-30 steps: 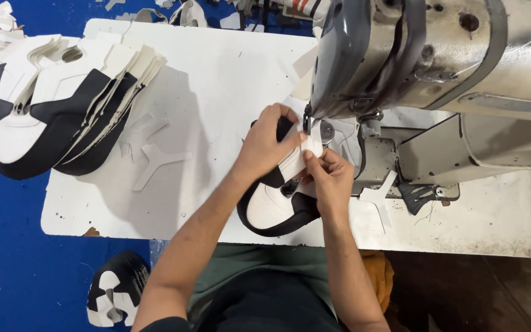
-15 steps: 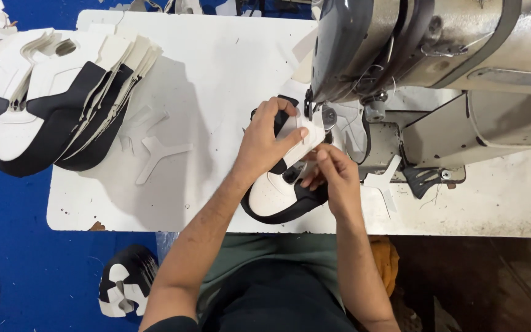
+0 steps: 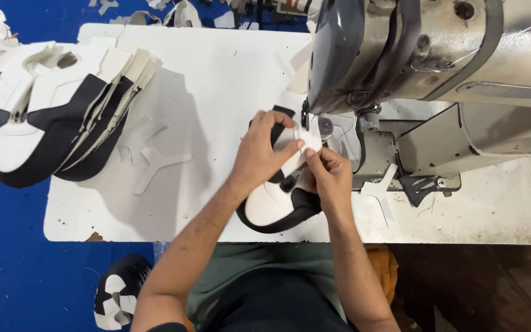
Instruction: The person aligns white and black fabric pieces and sews them together using a sewing machine. They repeatedly pick up fabric pieces, guide them under the needle, and trim excess material with scissors.
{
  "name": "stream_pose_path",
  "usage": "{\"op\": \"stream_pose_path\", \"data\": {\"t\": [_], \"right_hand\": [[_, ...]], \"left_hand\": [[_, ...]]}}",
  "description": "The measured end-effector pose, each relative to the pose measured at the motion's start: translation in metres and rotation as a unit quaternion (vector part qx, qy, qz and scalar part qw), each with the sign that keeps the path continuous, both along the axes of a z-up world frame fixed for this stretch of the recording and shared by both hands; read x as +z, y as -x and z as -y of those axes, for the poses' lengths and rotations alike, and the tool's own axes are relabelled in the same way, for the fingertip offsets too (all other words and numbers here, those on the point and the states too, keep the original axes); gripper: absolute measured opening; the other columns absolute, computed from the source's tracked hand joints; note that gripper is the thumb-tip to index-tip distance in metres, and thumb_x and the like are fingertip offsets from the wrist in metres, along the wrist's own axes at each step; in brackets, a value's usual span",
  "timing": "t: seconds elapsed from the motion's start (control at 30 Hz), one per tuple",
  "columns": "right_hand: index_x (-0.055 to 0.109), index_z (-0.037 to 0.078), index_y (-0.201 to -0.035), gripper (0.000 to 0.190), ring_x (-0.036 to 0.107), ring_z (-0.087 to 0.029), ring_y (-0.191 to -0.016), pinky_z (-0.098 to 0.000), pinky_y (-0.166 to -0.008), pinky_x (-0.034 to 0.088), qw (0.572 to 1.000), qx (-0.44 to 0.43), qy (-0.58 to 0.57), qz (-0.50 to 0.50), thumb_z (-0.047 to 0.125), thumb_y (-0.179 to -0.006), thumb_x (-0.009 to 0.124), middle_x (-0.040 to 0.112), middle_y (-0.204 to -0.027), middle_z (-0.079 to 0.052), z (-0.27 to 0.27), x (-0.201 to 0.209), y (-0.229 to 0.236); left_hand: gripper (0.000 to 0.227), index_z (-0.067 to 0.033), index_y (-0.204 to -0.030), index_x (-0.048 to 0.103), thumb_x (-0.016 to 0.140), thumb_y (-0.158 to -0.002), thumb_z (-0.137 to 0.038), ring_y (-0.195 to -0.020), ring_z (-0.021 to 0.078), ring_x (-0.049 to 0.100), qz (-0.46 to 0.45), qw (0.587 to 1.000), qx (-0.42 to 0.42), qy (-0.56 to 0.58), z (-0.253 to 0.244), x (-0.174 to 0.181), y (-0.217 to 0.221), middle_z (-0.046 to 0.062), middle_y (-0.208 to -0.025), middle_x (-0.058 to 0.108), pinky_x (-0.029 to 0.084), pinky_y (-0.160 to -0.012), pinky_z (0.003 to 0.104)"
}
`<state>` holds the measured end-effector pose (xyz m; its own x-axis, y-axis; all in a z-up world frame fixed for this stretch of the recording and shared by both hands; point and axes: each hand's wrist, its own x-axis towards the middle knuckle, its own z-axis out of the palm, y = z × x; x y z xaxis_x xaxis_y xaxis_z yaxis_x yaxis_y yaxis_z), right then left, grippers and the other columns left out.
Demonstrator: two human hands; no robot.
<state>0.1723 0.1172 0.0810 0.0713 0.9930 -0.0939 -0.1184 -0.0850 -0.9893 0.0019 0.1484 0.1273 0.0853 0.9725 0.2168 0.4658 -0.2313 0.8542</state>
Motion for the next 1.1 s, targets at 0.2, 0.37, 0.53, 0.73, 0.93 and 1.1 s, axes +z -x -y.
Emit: {"op": "stream_pose_path", "data": {"t": [0.2, 0.37, 0.53, 0.73, 0.93, 1.1], "right_hand": [[0.071, 0.0, -0.079, 0.036, 0.047, -0.004, -0.044, -0.0222, -0.04, 0.033, 0.999, 0.015, -0.015, 0.024, 0.027, -0.102, 0.066, 0.067, -0.062, -0.004, -0.007, 0.008, 0.005], [0.071, -0.001, -0.076, 0.042, 0.049, -0.005, -0.041, -0.0223, -0.038, 0.034, 0.999, 0.013, 0.002, 0.041, 0.031, -0.102, 0.065, 0.069, -0.058, -0.007, -0.014, 0.012, 0.008], [0.074, -0.002, -0.072, 0.053, 0.042, -0.007, -0.033, -0.0236, -0.033, 0.027, 0.997, 0.023, 0.037, 0.067, 0.039, -0.102, 0.06, 0.061, -0.048, -0.007, -0.016, 0.029, 0.013], [0.078, -0.002, -0.078, 0.049, 0.044, -0.009, -0.037, -0.0241, -0.036, 0.029, 0.988, 0.079, 0.055, 0.12, 0.035, -0.104, 0.057, 0.06, -0.05, -0.009, -0.023, 0.031, -0.004], [0.075, 0.006, -0.112, 0.019, 0.075, -0.012, -0.077, -0.0257, -0.065, 0.06, 0.957, -0.026, -0.068, 0.282, 0.011, -0.104, 0.059, 0.078, -0.094, -0.008, -0.001, 0.055, -0.075], [0.064, -0.003, -0.13, 0.036, 0.069, -0.024, -0.11, -0.0355, -0.095, 0.058, 0.843, -0.217, -0.354, 0.342, -0.013, -0.096, 0.056, 0.069, -0.124, -0.017, 0.007, 0.066, -0.148]], "left_hand": [[0.038, -0.0089, -0.109, 0.066, 0.082, -0.081, -0.028, -0.105, 0.0246, 0.067, -0.021, 0.999, -0.013, 0.021, -0.017, 0.007, 0.006, 0.007, -0.113, 0.062, 0.053, -0.091, 0.037], [0.039, -0.0072, -0.108, 0.068, 0.085, -0.08, -0.029, -0.106, 0.0248, 0.066, -0.028, 0.999, -0.02, 0.011, -0.035, -0.004, 0.009, 0.008, -0.11, 0.064, 0.051, -0.092, 0.036], [0.036, -0.0071, -0.105, 0.071, 0.086, -0.077, -0.026, -0.103, 0.0238, 0.067, -0.007, 0.999, -0.045, 0.005, -0.048, -0.011, 0.012, 0.008, -0.106, 0.067, 0.053, -0.093, 0.034], [0.035, -0.007, -0.103, 0.071, 0.087, -0.077, -0.024, -0.106, 0.0253, 0.067, 0.012, 1.0, 0.007, -0.024, -0.038, -0.019, 0.004, 0.008, -0.107, 0.068, 0.052, -0.093, 0.036], [0.027, -0.0044, -0.117, 0.066, 0.073, -0.091, -0.01, -0.104, 0.0284, 0.063, 0.093, 0.984, 0.112, -0.099, 0.028, -0.014, -0.018, 0.013, -0.113, 0.059, 0.052, -0.092, 0.037], [0.027, -0.0022, -0.123, 0.062, 0.069, -0.097, -0.003, -0.106, 0.0294, 0.054, 0.113, 0.978, 0.105, -0.144, 0.051, -0.019, -0.033, 0.012, -0.116, 0.059, 0.048, -0.095, 0.04]]}}
